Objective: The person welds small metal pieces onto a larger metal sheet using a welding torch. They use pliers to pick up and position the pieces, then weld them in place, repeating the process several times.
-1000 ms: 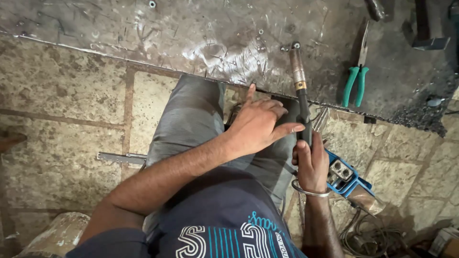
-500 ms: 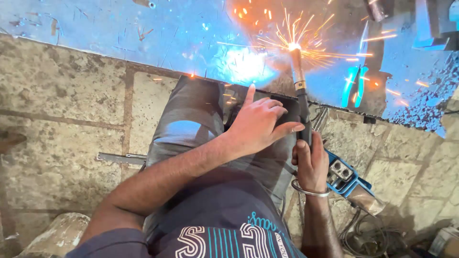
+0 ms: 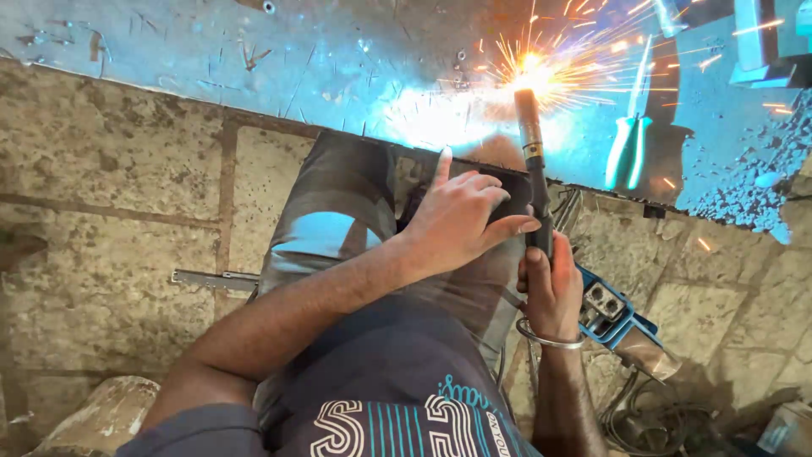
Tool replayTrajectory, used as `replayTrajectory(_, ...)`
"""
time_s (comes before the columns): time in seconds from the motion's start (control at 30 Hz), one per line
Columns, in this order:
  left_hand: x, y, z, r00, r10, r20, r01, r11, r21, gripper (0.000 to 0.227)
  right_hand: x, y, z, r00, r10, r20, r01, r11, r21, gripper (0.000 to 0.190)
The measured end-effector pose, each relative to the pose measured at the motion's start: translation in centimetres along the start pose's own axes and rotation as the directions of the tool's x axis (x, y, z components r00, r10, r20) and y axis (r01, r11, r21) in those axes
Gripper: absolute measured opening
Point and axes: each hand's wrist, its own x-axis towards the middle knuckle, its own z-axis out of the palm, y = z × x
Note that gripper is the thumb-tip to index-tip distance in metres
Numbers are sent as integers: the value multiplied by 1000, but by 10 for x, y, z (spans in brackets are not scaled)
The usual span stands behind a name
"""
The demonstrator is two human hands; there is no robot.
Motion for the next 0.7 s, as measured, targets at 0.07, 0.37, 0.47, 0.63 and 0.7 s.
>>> replayTrajectory(0.07, 1, 0, 1, 1000, -4, 4, 4, 1000, 5, 70, 0, -1, 0, 1000, 1, -1, -1, 1000, -12, 49)
replayTrajectory(0.37, 1, 0, 5, 999, -47, 22, 49, 992, -116, 73, -1, 0, -1, 1000, -15, 2, 15, 1000, -25, 55)
replayTrajectory(0.47, 2, -1, 7, 999, -33, 16, 34, 998, -54, 72, 0, -3, 0, 1000, -12, 2, 12, 1000, -19, 58)
replayTrajectory(0.63, 2, -5, 12, 999, -16, 29, 17, 1000, -12, 75, 1, 3, -1, 1000, -13, 0, 13, 999, -35, 60)
replayTrajectory(0.7, 0, -7, 16, 1000, -2, 6, 1, 999, 47, 77, 0, 2, -1, 1000, -21, -14, 20, 999, -33, 58)
